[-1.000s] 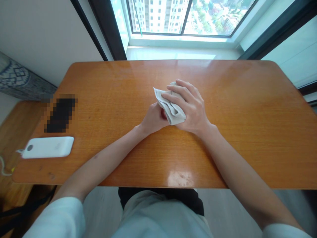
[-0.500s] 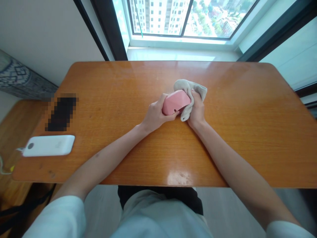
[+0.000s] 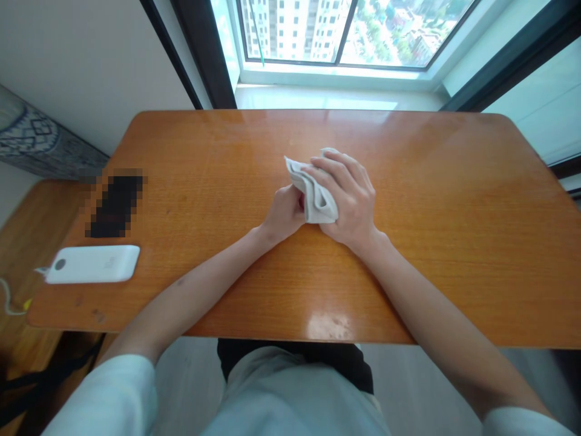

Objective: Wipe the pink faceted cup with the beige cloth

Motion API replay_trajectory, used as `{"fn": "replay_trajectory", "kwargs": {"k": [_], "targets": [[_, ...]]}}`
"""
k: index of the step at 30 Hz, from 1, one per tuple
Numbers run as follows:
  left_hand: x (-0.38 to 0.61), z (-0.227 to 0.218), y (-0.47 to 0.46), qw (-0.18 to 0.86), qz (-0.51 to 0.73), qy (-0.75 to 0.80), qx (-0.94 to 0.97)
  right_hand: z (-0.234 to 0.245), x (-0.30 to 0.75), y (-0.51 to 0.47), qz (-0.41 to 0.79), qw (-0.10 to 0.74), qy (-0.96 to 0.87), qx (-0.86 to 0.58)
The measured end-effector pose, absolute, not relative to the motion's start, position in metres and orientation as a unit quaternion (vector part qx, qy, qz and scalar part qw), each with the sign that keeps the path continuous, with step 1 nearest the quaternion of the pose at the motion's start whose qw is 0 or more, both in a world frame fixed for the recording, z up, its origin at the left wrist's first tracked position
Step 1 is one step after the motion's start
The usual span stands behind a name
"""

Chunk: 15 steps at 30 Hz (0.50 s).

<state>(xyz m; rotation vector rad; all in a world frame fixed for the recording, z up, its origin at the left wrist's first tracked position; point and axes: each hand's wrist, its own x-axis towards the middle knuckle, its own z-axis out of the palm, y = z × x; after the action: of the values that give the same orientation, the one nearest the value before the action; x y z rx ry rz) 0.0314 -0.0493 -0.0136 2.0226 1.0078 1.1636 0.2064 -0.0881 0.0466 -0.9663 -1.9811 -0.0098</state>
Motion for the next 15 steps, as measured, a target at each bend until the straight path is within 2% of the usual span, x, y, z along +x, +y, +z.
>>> {"fn": "replay_trajectory", "kwargs": {"k": [4, 6, 9, 12, 15], "targets": [[0.034, 0.007, -0.060, 0.273, 0.430, 0.405, 0.759, 0.006, 0.222, -0.059, 0.120, 0.587, -0.649, -0.469], [0.034, 0.014, -0.064, 0.269, 0.433, 0.409, 0.757, -0.019, 0.230, -0.044, 0.184, 0.629, -0.560, -0.507], [0.034, 0.016, -0.066, 0.270, 0.436, 0.411, 0.754, -0.038, 0.234, -0.035, 0.231, 0.638, -0.505, -0.533], [0.033, 0.009, -0.064, 0.265, 0.441, 0.415, 0.750, -0.021, 0.227, -0.050, 0.208, 0.643, -0.515, -0.527], [0.031, 0.000, -0.058, 0.273, 0.437, 0.407, 0.754, 0.016, 0.210, -0.078, 0.122, 0.563, -0.667, -0.472]]}}
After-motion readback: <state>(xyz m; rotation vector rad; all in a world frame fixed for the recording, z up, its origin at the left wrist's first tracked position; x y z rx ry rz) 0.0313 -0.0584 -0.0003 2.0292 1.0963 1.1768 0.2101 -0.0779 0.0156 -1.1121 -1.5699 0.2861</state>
